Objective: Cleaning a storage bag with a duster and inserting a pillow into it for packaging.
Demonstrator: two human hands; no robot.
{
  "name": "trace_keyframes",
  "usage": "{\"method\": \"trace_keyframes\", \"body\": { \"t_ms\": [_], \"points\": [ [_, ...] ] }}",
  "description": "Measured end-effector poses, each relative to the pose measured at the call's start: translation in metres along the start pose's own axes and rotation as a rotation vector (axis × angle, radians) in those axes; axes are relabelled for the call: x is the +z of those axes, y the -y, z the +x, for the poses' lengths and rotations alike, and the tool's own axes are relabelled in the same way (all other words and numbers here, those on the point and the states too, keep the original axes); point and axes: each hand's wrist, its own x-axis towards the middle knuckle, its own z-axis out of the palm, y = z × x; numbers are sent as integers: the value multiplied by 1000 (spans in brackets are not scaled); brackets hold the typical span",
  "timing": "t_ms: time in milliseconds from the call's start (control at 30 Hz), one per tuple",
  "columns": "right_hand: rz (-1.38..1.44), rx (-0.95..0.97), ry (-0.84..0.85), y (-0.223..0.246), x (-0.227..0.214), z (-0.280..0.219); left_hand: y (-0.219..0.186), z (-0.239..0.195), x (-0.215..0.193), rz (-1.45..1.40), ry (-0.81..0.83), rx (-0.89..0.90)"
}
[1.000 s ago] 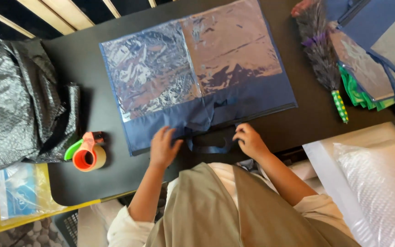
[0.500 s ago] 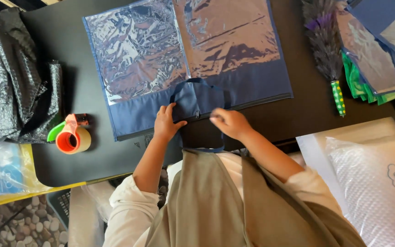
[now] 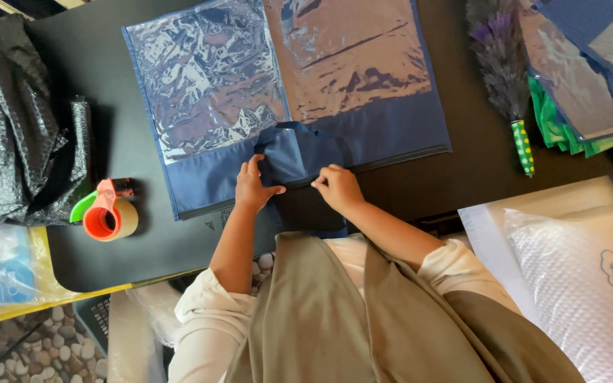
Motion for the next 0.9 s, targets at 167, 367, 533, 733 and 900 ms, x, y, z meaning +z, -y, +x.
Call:
{"method": "trace_keyframes", "body": {
  "t_ms": [167,367,533,733,900],
  "points": [
    [37,200,-126,-68,-77,-21,1,2,-1,-11,22,-9],
    [-57,656,-358,-245,-152,-51,2,6,3,9,-1,-74],
    [-113,674,-453,-216,-163,-43,-37,-6,-12,405,130,-126],
    [-229,441,-502,-210,-135,-52,-154,-29,7,680,435,147],
    [-53,722,-505,-206,-133,-52,-228,20,139,179,469,514]
  ]
}}
